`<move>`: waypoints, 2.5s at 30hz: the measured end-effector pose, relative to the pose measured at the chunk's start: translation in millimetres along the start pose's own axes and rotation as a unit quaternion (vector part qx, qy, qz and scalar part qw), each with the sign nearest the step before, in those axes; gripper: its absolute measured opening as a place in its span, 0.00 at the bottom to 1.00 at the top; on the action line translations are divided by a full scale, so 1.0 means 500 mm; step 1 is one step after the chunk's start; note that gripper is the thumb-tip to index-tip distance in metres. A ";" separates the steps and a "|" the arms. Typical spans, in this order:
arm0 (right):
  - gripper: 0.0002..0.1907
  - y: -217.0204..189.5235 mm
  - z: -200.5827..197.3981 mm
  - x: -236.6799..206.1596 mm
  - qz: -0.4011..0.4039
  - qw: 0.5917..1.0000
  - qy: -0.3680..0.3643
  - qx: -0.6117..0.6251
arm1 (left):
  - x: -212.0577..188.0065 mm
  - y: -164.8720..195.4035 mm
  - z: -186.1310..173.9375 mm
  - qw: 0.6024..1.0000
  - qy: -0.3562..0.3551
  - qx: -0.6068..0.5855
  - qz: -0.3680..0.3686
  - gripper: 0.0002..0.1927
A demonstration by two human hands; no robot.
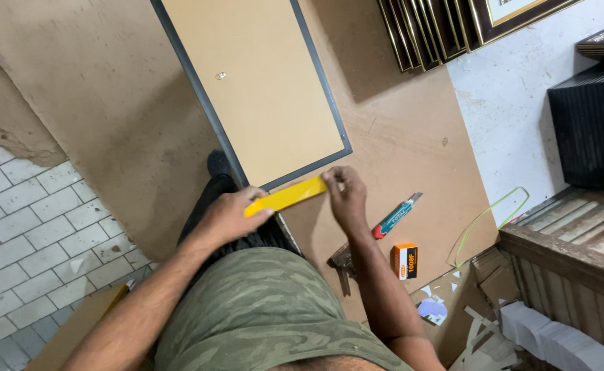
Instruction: The person assembles picture frames by applying yellow tape to the edges of a cardboard backing, placing white corner pieces, and securing them with a staple gun. They repeat this process for multiple frames, stacking completed units on the floor.
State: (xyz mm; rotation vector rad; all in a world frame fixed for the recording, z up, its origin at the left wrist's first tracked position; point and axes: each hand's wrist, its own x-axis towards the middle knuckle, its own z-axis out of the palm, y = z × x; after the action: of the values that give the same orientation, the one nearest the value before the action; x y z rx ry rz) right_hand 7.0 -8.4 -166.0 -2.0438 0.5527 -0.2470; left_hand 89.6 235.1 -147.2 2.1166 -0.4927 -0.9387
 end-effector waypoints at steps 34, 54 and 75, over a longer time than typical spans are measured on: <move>0.10 0.027 -0.031 0.158 0.091 0.990 -0.038 -0.100 | 0.067 -0.032 -0.038 0.995 -0.012 -0.016 -0.103 0.21; 0.50 -0.082 0.137 -0.040 -0.306 0.854 -0.280 -0.314 | 0.043 -0.009 -0.049 0.992 -0.002 0.027 -0.122 0.22; 0.13 -0.030 -0.010 -0.099 0.241 0.970 -0.015 -0.006 | -0.020 -0.085 -0.067 0.993 0.114 -0.027 -0.010 0.14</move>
State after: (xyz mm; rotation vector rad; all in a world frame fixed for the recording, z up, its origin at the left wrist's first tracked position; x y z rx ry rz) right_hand -34.0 18.0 -148.1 -1.8537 1.0088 0.0768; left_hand 109.8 284.5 -160.0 2.1502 -0.3263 -0.7008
